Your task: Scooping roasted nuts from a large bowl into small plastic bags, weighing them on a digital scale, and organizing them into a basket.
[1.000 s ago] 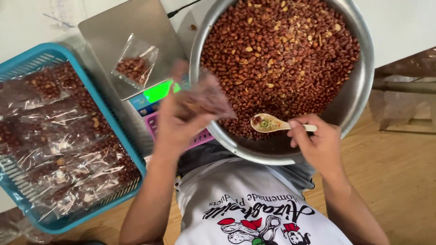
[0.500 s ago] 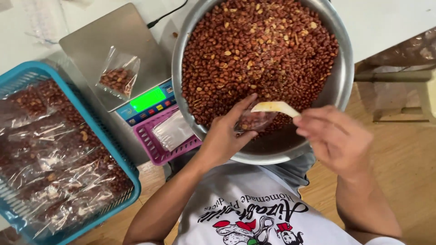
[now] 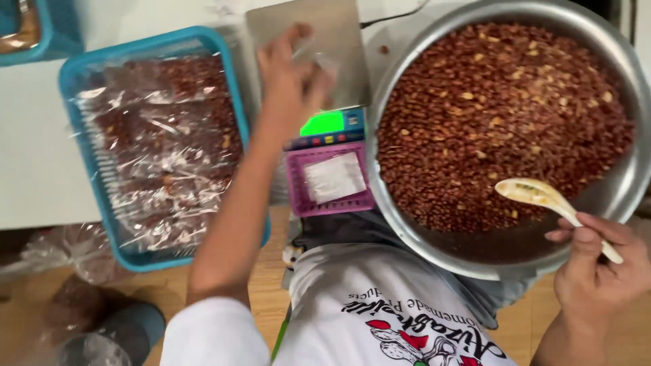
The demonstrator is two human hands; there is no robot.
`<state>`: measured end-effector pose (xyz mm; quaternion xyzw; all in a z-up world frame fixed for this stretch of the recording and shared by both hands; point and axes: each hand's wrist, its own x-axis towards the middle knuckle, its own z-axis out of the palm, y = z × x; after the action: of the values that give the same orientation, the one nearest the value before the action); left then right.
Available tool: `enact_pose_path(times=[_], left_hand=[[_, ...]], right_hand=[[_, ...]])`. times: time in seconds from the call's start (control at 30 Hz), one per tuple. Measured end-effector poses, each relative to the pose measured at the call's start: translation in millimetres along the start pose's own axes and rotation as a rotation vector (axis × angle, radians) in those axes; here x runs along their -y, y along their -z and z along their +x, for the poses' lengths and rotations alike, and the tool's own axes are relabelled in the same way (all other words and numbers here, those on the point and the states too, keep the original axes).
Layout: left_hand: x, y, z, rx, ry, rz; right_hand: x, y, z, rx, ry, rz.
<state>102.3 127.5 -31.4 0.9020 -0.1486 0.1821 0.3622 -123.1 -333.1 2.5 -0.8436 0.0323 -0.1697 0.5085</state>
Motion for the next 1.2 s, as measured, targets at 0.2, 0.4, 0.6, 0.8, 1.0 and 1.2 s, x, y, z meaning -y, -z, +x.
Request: enact_pose_path(times=[0.2,0.4,0.6,0.8,1.0,1.2], left_hand=[[74.3,10.4,31.5,0.270,0.117,-0.050],[47.9,38.3,20.6,-0.380,-0.061,-0.281],[58.2,196.9,-23.8,0.109,0.423,0.484],[98.2,270.7,-120.2,-0.185,0.567,0.321],[157.8,211.9,-163.4,-0.202,0.468,0.866],[17.2,57.7,-158.8,-0.097,0.385,0.114]], right_hand=[[23.0,-20.7,0.8,0.108,0.011,-0.025],[21.1,-23.0,-0.1,0.190,-0.016,-0.229],[0.2,-16.3,-3.4,0.184,-0.006,-0.139],[5.9,-22.5,1.0,0.237,-0.027,-0.147],[7.3,-28.2,7.2,0.258,0.030,-0.171],[35.1,-36.8,11.3,0.174,-0.206,-0.251]])
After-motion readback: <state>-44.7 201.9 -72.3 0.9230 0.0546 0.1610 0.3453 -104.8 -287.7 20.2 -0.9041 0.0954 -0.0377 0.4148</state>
